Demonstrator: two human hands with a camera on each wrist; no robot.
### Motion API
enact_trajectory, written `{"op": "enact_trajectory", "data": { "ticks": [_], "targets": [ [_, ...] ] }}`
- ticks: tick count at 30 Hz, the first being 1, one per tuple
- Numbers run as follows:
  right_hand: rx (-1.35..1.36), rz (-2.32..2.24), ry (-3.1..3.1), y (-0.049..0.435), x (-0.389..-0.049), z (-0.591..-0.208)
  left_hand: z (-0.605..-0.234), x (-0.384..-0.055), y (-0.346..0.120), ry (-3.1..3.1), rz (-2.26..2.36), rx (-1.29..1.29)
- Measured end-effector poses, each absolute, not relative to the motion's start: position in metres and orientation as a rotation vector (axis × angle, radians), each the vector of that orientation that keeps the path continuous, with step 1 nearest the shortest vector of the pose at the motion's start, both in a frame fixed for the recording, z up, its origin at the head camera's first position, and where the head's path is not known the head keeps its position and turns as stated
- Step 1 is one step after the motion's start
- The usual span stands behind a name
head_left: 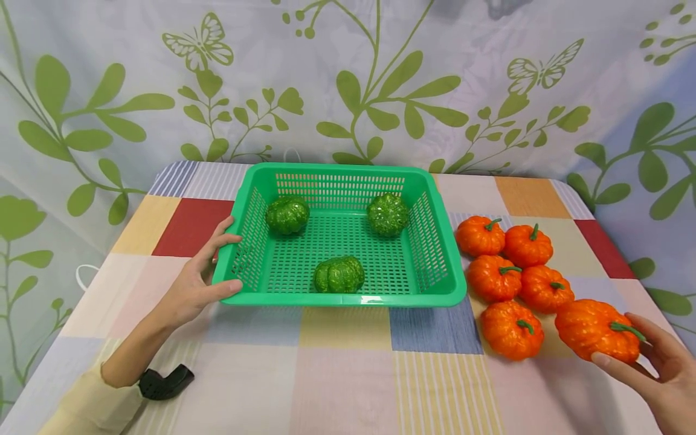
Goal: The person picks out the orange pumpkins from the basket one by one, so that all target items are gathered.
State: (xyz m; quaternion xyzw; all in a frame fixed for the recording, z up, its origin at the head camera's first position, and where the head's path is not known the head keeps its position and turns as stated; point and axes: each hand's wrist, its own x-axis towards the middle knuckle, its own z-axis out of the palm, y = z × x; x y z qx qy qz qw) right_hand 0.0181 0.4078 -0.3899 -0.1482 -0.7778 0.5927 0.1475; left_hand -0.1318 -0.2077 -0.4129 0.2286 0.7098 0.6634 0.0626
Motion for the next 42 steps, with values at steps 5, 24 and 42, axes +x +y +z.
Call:
{"op": "enact_trajectory", "data": {
  "ticks": [5,24,42],
  "targets": [
    [-0.612,1.332,-2.573,0.415,0.017,-0.396,-0.413,-0.132,-0.207,2.146,2.008,0.693],
    [-0.642,1.162,-2.967,0.432,0.018,-0.414,-0.416,-0.131,-0.208,2.119,2.024,0.700],
    [-0.771,1.267,-3.115,0.435,0.005,-0.412,-0.415,-0.131,-0.208,2.142,2.008,0.702]
  ]
}}
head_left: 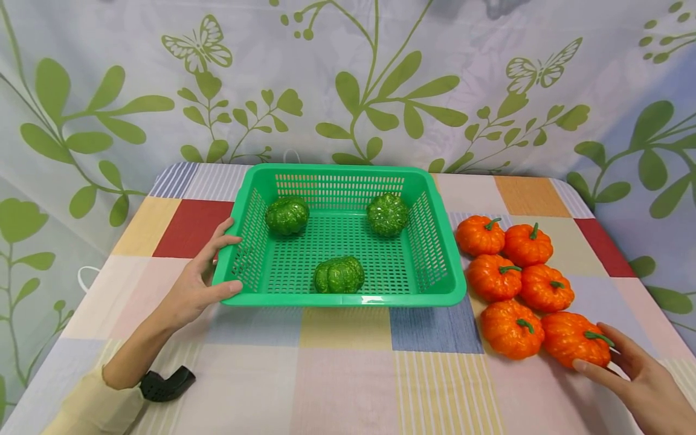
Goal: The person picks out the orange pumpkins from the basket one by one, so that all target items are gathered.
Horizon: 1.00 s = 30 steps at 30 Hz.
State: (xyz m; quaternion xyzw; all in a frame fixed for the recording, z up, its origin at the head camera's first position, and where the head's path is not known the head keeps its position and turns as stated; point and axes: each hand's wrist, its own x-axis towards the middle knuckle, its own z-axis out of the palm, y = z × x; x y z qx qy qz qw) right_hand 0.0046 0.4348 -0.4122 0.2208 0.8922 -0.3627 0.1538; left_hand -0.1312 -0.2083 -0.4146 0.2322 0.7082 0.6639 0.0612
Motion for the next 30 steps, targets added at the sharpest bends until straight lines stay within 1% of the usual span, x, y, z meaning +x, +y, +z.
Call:
{"op": "enact_trajectory", "data": {
  "ticks": [7,14,30],
  "targets": [
    [0.648,-1.043,2.541,0.431,0.004,-0.411,-0.413,-0.133,-0.208,2.165,2.003,0.706],
    [0.586,-1.075,2.638,0.432,0.009,-0.418,-0.415,-0.133,-0.208,2.171,2.002,0.709],
    [0.635,-1.165,2.608,0.429,0.009,-0.422,-0.416,-0.133,-0.208,2.137,2.030,0.730]
  ]
}}
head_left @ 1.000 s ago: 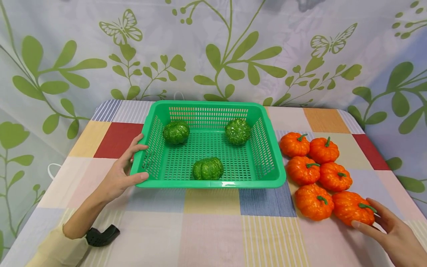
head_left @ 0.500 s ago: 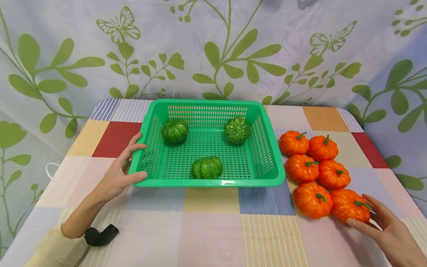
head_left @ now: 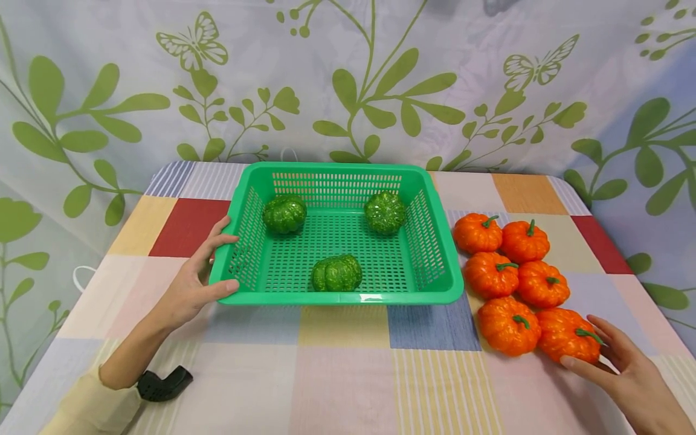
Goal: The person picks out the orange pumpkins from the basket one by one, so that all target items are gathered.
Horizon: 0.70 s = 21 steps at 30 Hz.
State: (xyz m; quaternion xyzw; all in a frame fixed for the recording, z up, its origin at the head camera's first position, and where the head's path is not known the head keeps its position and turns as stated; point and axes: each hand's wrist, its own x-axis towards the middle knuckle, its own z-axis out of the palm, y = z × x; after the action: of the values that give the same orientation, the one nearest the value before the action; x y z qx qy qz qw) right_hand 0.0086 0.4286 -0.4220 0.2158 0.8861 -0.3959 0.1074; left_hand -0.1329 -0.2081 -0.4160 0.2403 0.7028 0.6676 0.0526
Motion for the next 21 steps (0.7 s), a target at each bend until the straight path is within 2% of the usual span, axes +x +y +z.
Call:
{"op": "enact_trajectory", "data": {
  "ticks": [21],
  "targets": [
    [0.565,-1.154,2.634,0.4234,0.0134,-0.4140,-0.4165,-0.1334,-0.2088,2.095,2.047,0.742]
  ]
}}
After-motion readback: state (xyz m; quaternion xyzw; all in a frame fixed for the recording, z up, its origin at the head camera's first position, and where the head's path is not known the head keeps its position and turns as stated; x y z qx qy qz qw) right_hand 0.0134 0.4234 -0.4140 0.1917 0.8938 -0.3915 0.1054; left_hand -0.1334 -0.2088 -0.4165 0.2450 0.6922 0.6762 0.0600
